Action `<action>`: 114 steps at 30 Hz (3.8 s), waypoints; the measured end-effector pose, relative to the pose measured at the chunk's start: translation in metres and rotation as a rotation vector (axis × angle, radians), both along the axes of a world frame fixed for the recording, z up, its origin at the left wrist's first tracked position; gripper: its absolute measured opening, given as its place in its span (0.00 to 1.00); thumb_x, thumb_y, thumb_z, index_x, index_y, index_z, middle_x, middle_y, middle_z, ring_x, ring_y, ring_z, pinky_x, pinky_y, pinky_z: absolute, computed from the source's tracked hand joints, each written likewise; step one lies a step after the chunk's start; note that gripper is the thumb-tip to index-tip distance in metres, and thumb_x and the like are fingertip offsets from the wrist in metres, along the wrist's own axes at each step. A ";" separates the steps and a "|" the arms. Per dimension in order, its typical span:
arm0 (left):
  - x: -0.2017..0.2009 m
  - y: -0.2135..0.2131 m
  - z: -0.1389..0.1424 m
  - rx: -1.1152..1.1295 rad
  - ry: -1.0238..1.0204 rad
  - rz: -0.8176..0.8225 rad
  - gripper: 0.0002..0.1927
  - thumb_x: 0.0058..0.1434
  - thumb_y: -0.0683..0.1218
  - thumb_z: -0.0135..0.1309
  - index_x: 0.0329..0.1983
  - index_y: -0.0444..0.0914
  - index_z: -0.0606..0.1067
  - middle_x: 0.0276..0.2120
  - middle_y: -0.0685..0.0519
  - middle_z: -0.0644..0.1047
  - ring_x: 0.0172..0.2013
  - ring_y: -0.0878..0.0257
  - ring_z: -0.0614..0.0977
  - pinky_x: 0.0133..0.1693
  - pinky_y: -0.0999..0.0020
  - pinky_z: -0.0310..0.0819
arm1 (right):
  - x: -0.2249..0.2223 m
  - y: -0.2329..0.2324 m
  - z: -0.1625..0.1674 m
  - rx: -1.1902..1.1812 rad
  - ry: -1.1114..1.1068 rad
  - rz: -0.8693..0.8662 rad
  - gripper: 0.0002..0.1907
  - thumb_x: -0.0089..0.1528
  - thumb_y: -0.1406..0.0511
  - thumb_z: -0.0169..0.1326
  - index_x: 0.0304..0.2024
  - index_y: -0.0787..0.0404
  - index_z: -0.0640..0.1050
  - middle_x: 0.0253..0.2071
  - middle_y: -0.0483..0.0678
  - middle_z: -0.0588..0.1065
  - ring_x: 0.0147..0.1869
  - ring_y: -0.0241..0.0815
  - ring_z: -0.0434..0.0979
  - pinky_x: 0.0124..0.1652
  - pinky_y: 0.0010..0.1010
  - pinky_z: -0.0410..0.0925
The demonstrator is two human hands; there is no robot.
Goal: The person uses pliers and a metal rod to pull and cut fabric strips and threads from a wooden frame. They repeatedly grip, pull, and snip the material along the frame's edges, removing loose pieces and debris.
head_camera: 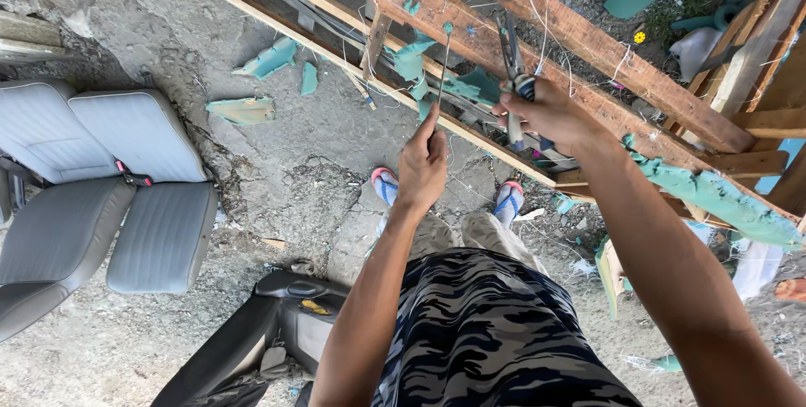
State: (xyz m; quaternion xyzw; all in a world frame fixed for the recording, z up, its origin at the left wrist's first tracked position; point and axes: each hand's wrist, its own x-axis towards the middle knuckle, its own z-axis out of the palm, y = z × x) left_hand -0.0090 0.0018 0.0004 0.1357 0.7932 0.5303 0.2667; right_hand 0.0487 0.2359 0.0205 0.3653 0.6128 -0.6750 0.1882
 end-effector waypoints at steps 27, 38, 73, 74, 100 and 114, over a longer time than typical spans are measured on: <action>0.004 -0.128 -0.026 0.049 -0.160 0.155 0.23 0.75 0.50 0.45 0.71 0.38 0.69 0.23 0.62 0.65 0.24 0.75 0.65 0.26 0.78 0.60 | -0.030 -0.071 -0.056 -1.263 0.441 -0.203 0.22 0.71 0.55 0.53 0.59 0.62 0.72 0.41 0.46 0.75 0.51 0.47 0.78 0.58 0.48 0.72; 0.024 -0.099 -0.016 0.109 -0.206 0.176 0.24 0.74 0.49 0.46 0.70 0.37 0.69 0.22 0.62 0.63 0.23 0.75 0.62 0.25 0.77 0.57 | -0.047 -0.085 -0.098 0.594 0.302 -0.118 0.23 0.67 0.52 0.54 0.54 0.63 0.71 0.29 0.44 0.76 0.32 0.38 0.79 0.33 0.34 0.70; -0.023 -0.019 0.009 0.042 0.060 -0.003 0.28 0.75 0.45 0.46 0.77 0.40 0.60 0.23 0.52 0.68 0.24 0.69 0.66 0.27 0.70 0.65 | -0.036 -0.022 0.066 0.334 0.232 0.219 0.14 0.71 0.61 0.49 0.49 0.67 0.72 0.29 0.47 0.73 0.31 0.39 0.76 0.32 0.32 0.71; -0.021 -0.020 0.009 0.031 0.035 0.005 0.28 0.74 0.46 0.46 0.76 0.41 0.60 0.23 0.52 0.68 0.23 0.69 0.66 0.26 0.70 0.65 | -0.031 -0.024 0.060 0.290 0.285 0.151 0.13 0.69 0.62 0.51 0.49 0.67 0.73 0.30 0.46 0.75 0.34 0.38 0.79 0.34 0.31 0.72; -0.065 0.058 -0.035 0.505 -0.250 0.223 0.26 0.77 0.47 0.45 0.78 0.47 0.60 0.24 0.60 0.67 0.19 0.75 0.64 0.17 0.77 0.58 | 0.026 -0.028 0.015 0.011 0.103 -0.026 0.20 0.69 0.58 0.49 0.60 0.60 0.69 0.42 0.52 0.80 0.47 0.43 0.83 0.46 0.39 0.76; -0.062 -0.066 0.058 0.328 -0.177 0.224 0.27 0.75 0.45 0.44 0.77 0.46 0.59 0.24 0.63 0.64 0.18 0.77 0.61 0.18 0.80 0.55 | -0.058 -0.053 -0.017 -0.658 0.189 -0.034 0.23 0.69 0.60 0.48 0.65 0.61 0.68 0.53 0.55 0.78 0.57 0.52 0.81 0.53 0.44 0.75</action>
